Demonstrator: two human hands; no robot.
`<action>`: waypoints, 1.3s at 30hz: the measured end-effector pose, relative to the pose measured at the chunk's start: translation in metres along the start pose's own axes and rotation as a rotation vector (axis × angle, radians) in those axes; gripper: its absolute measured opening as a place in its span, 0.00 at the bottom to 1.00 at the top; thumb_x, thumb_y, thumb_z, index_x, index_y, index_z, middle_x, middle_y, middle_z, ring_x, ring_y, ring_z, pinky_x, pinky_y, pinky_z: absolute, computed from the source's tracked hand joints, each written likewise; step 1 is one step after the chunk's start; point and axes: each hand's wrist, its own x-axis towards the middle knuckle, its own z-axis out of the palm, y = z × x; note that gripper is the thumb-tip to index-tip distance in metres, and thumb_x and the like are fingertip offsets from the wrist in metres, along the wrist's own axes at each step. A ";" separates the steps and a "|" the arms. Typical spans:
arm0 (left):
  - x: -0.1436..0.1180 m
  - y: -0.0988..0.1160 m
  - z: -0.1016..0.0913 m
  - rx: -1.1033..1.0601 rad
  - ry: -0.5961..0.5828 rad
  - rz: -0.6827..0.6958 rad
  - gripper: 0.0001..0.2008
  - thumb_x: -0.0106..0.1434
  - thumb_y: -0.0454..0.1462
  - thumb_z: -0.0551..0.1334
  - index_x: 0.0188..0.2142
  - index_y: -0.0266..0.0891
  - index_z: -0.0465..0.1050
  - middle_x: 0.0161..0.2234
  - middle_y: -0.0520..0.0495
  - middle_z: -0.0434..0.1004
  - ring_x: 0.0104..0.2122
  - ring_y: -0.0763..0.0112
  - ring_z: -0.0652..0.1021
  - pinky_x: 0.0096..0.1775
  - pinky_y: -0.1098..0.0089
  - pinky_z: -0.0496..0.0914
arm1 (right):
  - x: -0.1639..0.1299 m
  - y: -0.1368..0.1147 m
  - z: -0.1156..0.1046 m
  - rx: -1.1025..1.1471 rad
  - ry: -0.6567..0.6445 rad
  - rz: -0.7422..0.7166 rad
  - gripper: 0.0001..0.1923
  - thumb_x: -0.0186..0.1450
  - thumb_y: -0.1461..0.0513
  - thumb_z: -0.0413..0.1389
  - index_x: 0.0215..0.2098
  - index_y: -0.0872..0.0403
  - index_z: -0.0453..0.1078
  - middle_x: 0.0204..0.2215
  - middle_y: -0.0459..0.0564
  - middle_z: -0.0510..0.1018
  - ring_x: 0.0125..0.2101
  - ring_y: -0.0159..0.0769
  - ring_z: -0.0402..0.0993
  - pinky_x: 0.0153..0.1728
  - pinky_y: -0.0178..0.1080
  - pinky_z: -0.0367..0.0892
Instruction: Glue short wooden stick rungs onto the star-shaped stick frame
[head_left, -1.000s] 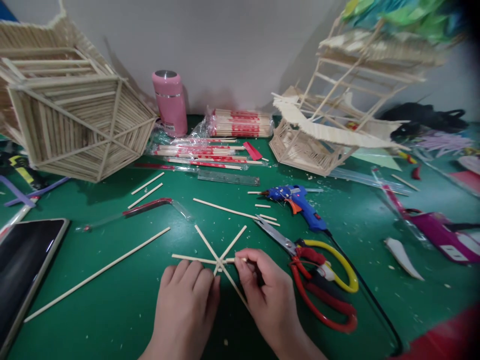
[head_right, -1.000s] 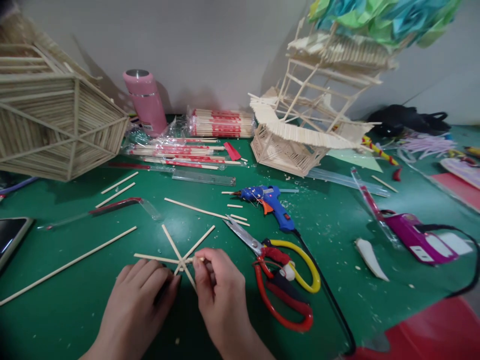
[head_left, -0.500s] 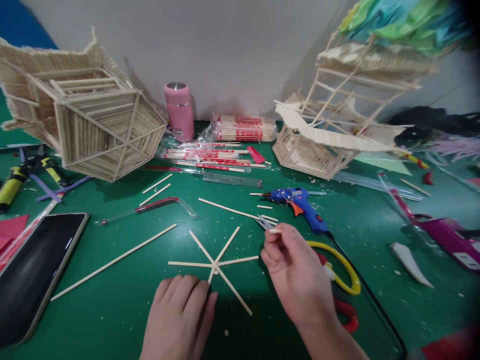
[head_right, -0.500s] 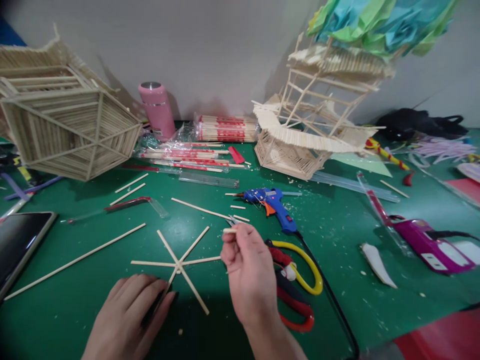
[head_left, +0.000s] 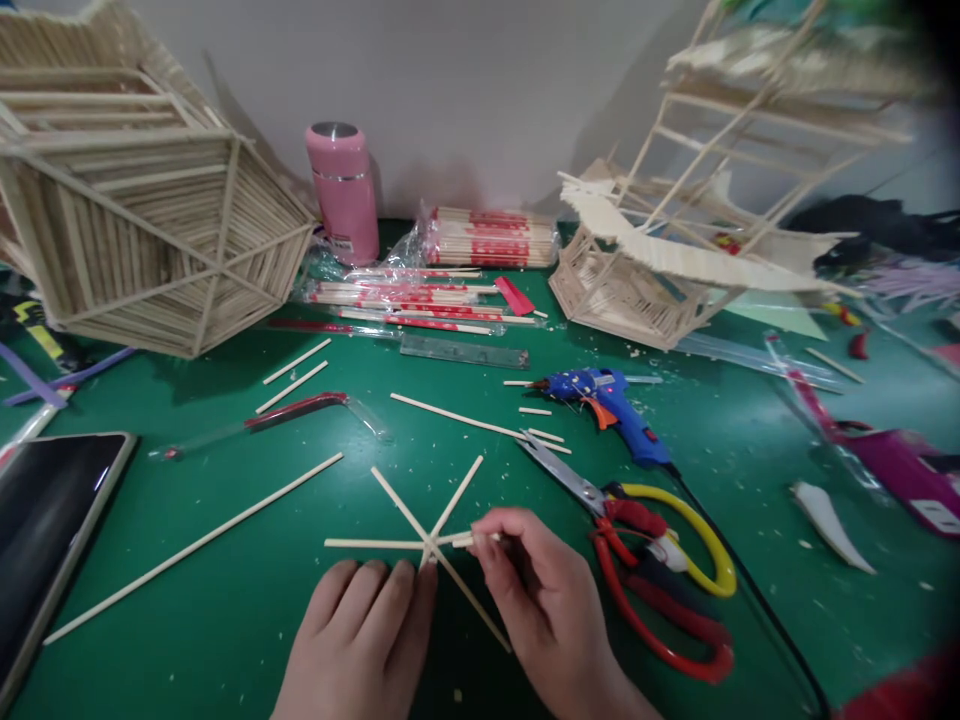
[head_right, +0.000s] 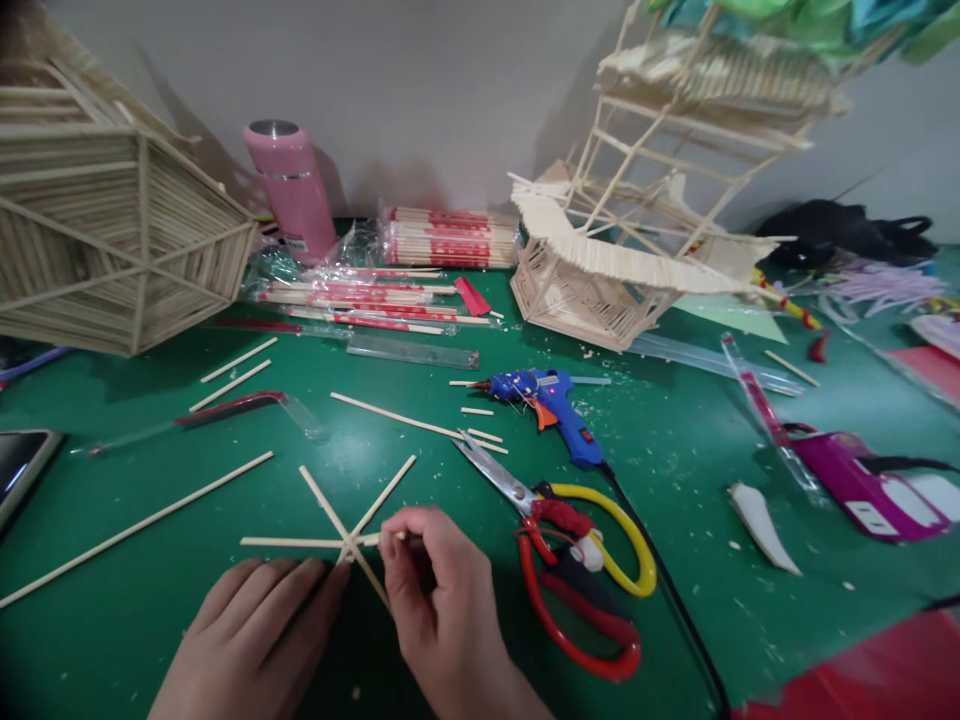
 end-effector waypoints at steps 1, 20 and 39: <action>0.000 0.000 0.000 -0.009 0.012 -0.007 0.14 0.64 0.28 0.48 0.42 0.36 0.70 0.33 0.49 0.76 0.32 0.68 0.72 0.39 0.65 0.62 | 0.000 0.001 0.000 -0.030 0.006 -0.035 0.04 0.63 0.66 0.49 0.34 0.53 0.64 0.24 0.43 0.71 0.22 0.27 0.67 0.22 0.27 0.63; 0.002 -0.002 0.000 -0.024 -0.003 -0.007 0.14 0.62 0.30 0.51 0.41 0.41 0.72 0.35 0.49 0.77 0.32 0.70 0.74 0.36 0.68 0.67 | 0.005 0.002 0.006 -0.169 -0.089 -0.175 0.07 0.61 0.69 0.48 0.33 0.52 0.62 0.25 0.44 0.73 0.25 0.30 0.70 0.26 0.31 0.65; 0.002 0.003 0.001 0.011 0.003 -0.010 0.13 0.62 0.30 0.51 0.41 0.39 0.72 0.34 0.48 0.76 0.33 0.68 0.72 0.38 0.66 0.64 | 0.002 0.002 0.008 -0.201 -0.075 -0.174 0.06 0.62 0.69 0.48 0.33 0.52 0.62 0.25 0.45 0.73 0.25 0.31 0.70 0.27 0.32 0.65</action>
